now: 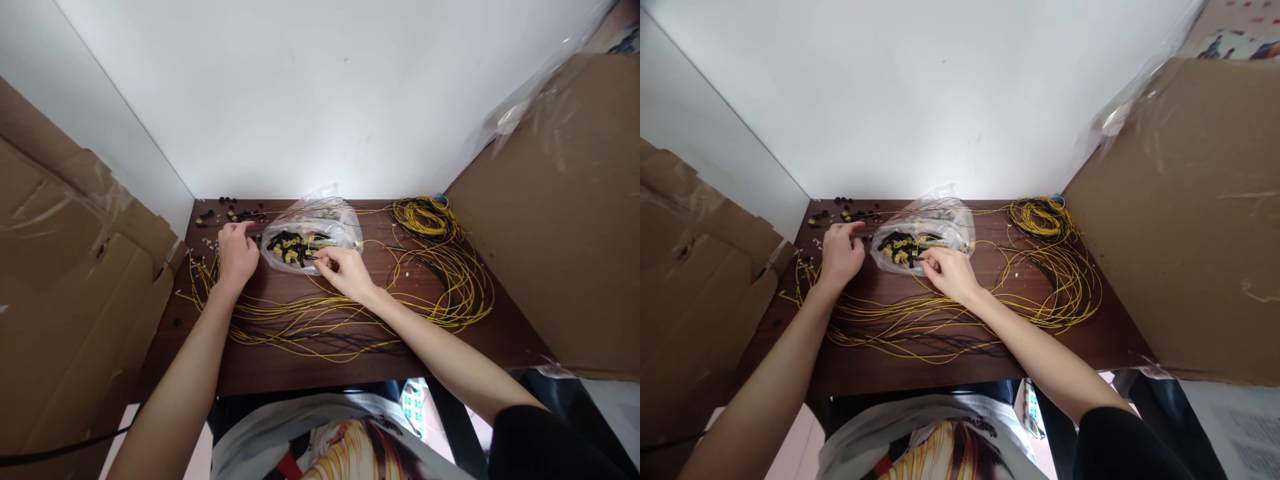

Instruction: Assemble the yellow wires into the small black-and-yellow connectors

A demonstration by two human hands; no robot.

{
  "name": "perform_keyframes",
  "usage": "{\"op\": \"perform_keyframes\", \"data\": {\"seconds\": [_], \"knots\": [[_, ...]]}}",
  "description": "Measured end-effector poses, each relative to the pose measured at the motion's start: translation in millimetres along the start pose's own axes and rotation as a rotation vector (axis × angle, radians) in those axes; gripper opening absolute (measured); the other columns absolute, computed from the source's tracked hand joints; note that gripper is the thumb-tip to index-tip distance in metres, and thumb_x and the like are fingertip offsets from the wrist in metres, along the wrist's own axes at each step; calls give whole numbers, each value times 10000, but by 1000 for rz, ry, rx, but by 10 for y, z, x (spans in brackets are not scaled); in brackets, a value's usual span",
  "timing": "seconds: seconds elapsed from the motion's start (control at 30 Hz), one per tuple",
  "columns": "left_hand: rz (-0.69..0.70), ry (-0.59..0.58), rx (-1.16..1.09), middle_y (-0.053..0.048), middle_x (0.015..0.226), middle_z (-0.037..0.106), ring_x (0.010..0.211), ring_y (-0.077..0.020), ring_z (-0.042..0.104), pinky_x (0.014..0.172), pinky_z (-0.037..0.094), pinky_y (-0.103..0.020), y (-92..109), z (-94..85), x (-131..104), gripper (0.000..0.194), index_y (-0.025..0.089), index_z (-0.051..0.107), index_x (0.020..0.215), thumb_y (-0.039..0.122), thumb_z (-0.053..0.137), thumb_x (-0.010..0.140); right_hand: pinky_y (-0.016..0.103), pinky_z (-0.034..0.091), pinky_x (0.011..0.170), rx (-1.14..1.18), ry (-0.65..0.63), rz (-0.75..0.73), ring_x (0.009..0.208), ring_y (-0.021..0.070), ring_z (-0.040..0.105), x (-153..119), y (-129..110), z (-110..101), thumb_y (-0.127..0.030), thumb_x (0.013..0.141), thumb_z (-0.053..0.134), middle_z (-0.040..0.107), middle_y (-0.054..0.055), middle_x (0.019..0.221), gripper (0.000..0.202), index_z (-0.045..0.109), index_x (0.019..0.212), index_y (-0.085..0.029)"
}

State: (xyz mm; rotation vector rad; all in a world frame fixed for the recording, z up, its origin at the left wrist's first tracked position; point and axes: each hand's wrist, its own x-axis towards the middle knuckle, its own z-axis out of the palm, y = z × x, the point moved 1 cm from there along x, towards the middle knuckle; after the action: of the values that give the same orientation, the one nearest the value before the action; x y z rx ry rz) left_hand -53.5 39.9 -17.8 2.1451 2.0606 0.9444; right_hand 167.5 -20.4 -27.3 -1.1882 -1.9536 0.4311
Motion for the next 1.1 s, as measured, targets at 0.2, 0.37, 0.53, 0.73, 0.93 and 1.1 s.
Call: {"op": "perform_keyframes", "data": {"seconds": [0.2,0.37,0.53,0.73,0.93,1.1], "knots": [[7,-42,36,-176,1163,591,1073,-303,517,979,387,-434,-145,29,72,469,45,560,1202,96,431,755,213,383,576,-4,-14,5,583,109,534,1,4,1,-201,825,536,608,-6,646,138,656,874,-153],[142,-82,41,-133,1093,624,1039,-292,505,952,401,-414,-145,62,68,362,101,658,1084,168,466,784,213,385,581,-2,-21,7,574,106,527,6,-1,-1,-198,826,535,606,-8,639,140,655,875,-148],[203,-116,11,-112,985,620,955,-265,533,882,435,-389,-118,78,42,318,145,696,1010,186,471,789,212,378,569,-8,-23,10,559,102,514,4,-3,-1,-199,823,538,607,-8,643,141,658,877,-150],[121,-137,-34,-87,865,630,741,-200,590,758,466,-315,-74,38,40,261,131,717,917,184,510,769,212,378,572,-7,-30,15,568,104,522,-2,3,0,-200,824,536,614,-6,650,146,658,887,-151],[100,-168,-38,-76,835,637,710,-185,595,745,469,-301,-65,25,42,242,131,714,898,165,516,763,207,373,568,-16,-34,22,555,98,509,0,1,-3,-201,823,539,602,-10,644,142,656,885,-150],[127,-149,-52,-68,819,618,728,-190,588,745,471,-313,-91,51,34,203,159,710,860,253,560,760,207,374,570,-17,-37,20,553,97,507,5,-8,-7,-192,820,539,597,-12,637,138,657,879,-149]]}}
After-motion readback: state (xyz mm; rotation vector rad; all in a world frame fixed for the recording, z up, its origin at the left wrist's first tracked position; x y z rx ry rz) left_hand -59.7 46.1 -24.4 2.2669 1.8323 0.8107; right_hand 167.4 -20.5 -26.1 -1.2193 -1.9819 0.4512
